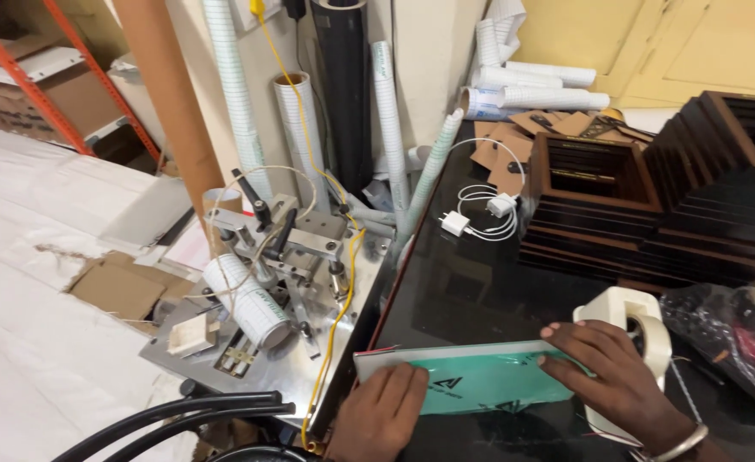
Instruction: Assembling led light frames by preparing wires and attaching them to the frame components.
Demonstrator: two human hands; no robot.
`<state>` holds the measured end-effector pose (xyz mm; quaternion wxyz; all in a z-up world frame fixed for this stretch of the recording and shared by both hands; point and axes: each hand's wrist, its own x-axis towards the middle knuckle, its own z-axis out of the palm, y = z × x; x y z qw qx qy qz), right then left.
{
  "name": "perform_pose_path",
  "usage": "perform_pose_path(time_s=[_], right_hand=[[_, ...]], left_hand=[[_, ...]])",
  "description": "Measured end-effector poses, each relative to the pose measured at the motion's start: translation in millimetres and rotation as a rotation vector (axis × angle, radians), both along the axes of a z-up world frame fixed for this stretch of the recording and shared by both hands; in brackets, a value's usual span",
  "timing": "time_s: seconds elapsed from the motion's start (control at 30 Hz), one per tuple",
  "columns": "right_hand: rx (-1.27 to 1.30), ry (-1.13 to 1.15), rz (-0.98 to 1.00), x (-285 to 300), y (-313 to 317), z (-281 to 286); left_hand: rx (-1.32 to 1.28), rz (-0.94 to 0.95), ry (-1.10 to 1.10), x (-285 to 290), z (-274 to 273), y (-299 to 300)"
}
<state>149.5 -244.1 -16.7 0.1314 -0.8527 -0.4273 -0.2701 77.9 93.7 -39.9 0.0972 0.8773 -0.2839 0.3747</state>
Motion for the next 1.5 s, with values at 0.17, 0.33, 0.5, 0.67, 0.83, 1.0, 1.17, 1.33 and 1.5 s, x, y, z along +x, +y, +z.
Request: perform_pose_path(time_s=[0.17,0.33,0.5,0.67,0.83,1.0,1.17,1.33,1.5], right_hand=[[-0.001,-0.064,-0.009,0,-6,-18],[0.041,-0.102,-0.039,-11,-10,-25],[-0.013,-0.203,-0.075,-22,-11,-25],[0.012,-0.053,-0.183,-42,-33,-80],[0.516,0.276,-0.537,-52,-48,-117],[1.424,0.726,-0.630,-22,-29,-75],[1.449,0.827,-0.664,-20,-29,-19],[1.463,0.707,-0.495,-7,-32,43],[1.799,0.839,-0.058,-1,-8,54]], left_hand=[[-0.091,0.047,0.044,-5,-8,-28],[-0.297,-0.047,0.175,-6,33,-81],[-0.357,-0.070,0.230,25,64,-107],[-0.355,-0.079,0.303,46,39,-113],[-0.364,-0.020,0.383,57,36,-117],[-0.359,0.025,0.602,62,54,-112],[-0.578,0.009,0.482,69,62,-70],[-1.158,-0.043,0.580,80,10,-47],[-1.709,-0.308,0.607,75,-45,-72]])
